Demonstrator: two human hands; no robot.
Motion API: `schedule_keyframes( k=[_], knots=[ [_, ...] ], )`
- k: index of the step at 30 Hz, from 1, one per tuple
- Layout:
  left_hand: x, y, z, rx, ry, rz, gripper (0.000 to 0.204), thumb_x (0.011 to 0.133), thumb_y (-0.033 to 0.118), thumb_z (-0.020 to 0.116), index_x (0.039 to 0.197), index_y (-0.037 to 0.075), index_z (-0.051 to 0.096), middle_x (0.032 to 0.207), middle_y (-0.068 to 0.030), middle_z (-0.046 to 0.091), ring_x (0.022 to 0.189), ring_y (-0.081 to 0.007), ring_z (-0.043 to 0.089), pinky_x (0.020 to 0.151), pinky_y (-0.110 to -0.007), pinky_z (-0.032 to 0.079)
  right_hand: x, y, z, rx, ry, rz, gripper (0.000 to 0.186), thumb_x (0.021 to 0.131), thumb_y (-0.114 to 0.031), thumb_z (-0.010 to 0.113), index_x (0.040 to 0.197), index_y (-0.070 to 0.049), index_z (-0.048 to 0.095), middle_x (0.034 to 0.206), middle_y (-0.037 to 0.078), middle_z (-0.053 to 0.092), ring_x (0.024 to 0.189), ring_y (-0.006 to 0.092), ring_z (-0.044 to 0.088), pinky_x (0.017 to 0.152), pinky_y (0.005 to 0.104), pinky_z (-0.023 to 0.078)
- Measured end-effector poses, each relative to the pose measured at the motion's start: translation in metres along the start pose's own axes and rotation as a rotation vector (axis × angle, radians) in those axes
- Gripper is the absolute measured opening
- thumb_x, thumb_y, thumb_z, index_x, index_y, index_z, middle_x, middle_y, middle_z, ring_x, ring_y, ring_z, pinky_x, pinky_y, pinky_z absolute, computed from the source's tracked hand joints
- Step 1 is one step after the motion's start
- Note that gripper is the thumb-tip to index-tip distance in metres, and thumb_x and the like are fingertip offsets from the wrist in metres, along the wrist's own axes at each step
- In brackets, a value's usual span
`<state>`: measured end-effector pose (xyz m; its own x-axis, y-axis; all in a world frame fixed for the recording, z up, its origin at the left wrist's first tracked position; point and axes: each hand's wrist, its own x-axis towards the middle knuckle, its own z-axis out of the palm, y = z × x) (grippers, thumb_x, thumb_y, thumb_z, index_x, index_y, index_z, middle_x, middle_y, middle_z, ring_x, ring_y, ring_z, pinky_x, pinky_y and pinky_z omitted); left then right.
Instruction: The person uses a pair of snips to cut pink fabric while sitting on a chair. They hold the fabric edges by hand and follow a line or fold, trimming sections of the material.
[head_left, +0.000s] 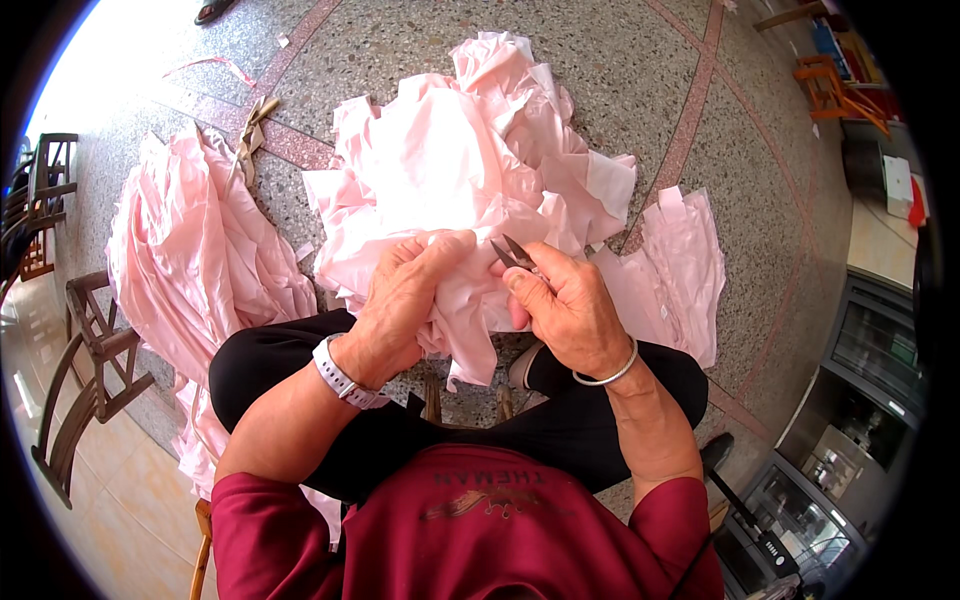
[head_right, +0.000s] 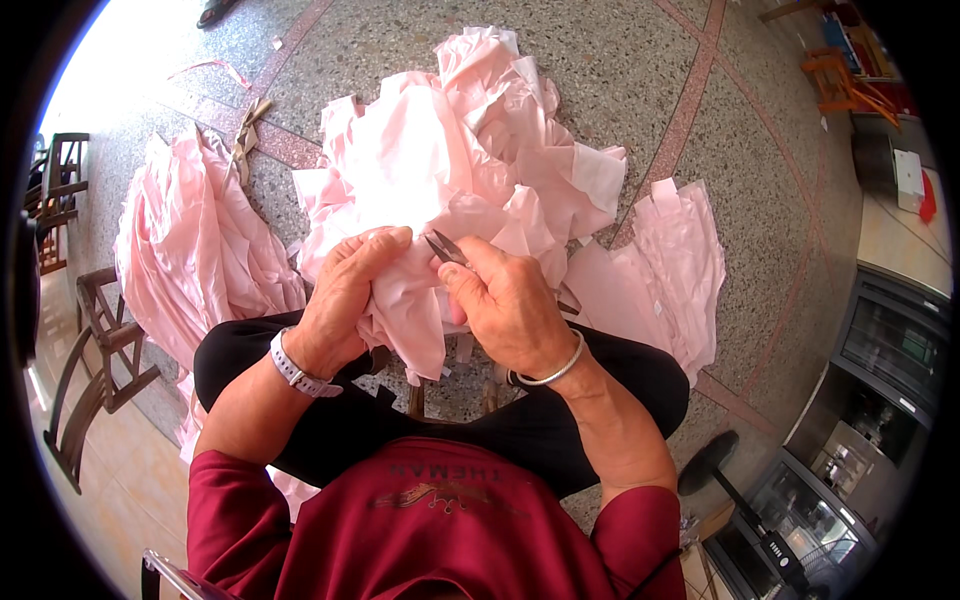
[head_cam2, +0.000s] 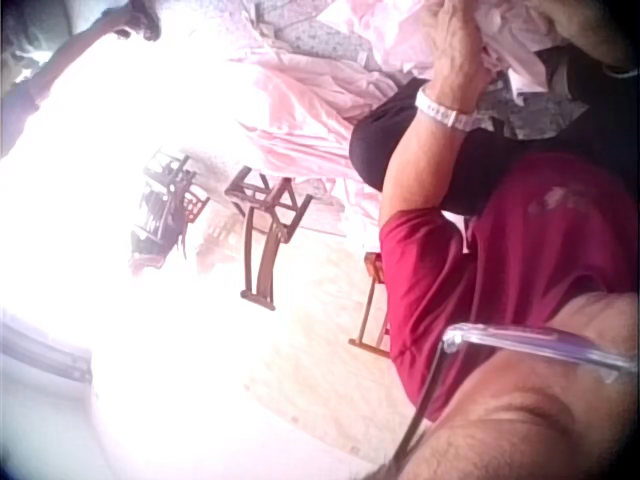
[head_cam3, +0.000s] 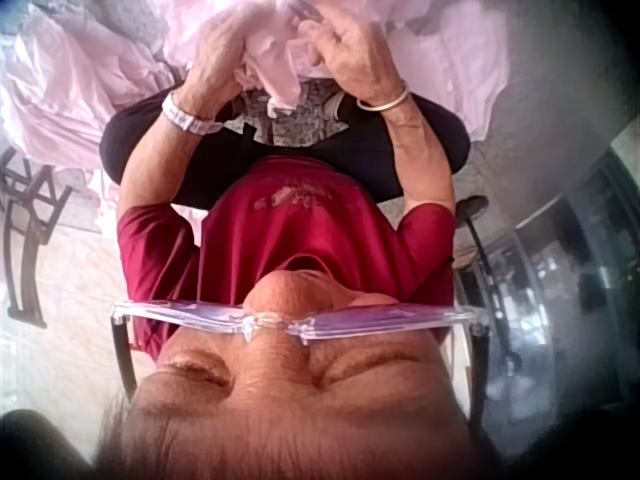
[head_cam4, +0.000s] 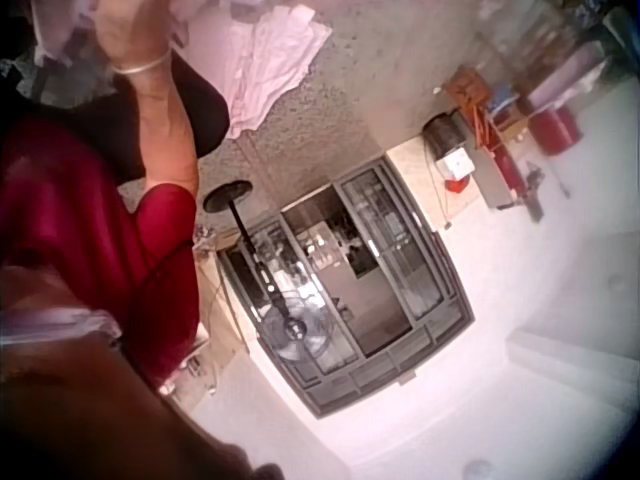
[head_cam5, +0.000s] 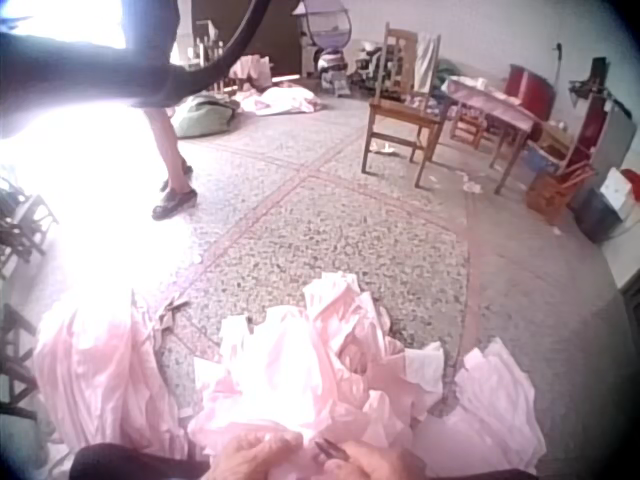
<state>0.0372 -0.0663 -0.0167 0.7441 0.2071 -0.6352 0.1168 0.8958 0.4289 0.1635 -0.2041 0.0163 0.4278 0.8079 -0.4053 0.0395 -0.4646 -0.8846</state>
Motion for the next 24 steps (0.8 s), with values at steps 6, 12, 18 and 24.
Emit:
schedule_keyframes(
  k=[6, 12, 18, 24],
  knots=[
    [0.000, 0.000, 0.001, -0.001, 0.006, 0.000, 0.019, 0.095, 0.019, 0.061, 0.101, 0.001, 0.062, 0.091, -0.0104, 0.069, 0.075, -0.0161, 0.067, 0.065, -0.028, 0.057, 0.000, 0.000, 0.000, 0.015, -0.001, 0.004, 0.020, 0.098, -0.014, 0.053, 0.096, 0.003, 0.061, 0.057, 0.009, 0.058, 0.052, 0.0166, 0.057, 0.051, 0.0322, 0.044],
    [-0.006, 0.010, 0.006, 0.134, -0.049, -0.040, 0.019, 0.096, 0.022, 0.059, 0.093, 0.003, 0.063, 0.076, -0.0055, 0.066, 0.059, -0.0111, 0.062, 0.050, -0.024, 0.050, 0.002, 0.006, -0.017, 0.224, 0.155, -0.132, 0.022, 0.094, -0.008, 0.059, 0.114, 0.003, 0.061, 0.085, 0.007, 0.068, 0.070, 0.0109, 0.061, 0.062, 0.0272, 0.050],
    [-0.006, 0.003, 0.000, 0.270, -0.073, -0.138, 0.021, 0.097, 0.023, 0.057, 0.090, 0.004, 0.064, 0.072, -0.0031, 0.064, 0.055, -0.0098, 0.060, 0.046, -0.023, 0.047, 0.010, 0.006, -0.016, 0.066, 0.040, -0.161, 0.028, 0.093, -0.005, 0.061, 0.119, 0.004, 0.058, 0.098, 0.012, 0.069, 0.092, 0.0117, 0.063, 0.078, 0.0270, 0.051],
    [-0.006, -0.003, 0.004, 0.184, 0.005, -0.109, 0.025, 0.096, 0.025, 0.057, 0.093, 0.001, 0.064, 0.072, -0.0083, 0.066, 0.050, -0.0135, 0.059, 0.039, -0.025, 0.043, 0.010, 0.007, -0.021, 0.031, 0.054, -0.150, 0.024, 0.093, -0.005, 0.063, 0.115, 0.004, 0.060, 0.099, 0.002, 0.064, 0.089, 0.0057, 0.055, 0.080, 0.0214, 0.047]
  ],
)
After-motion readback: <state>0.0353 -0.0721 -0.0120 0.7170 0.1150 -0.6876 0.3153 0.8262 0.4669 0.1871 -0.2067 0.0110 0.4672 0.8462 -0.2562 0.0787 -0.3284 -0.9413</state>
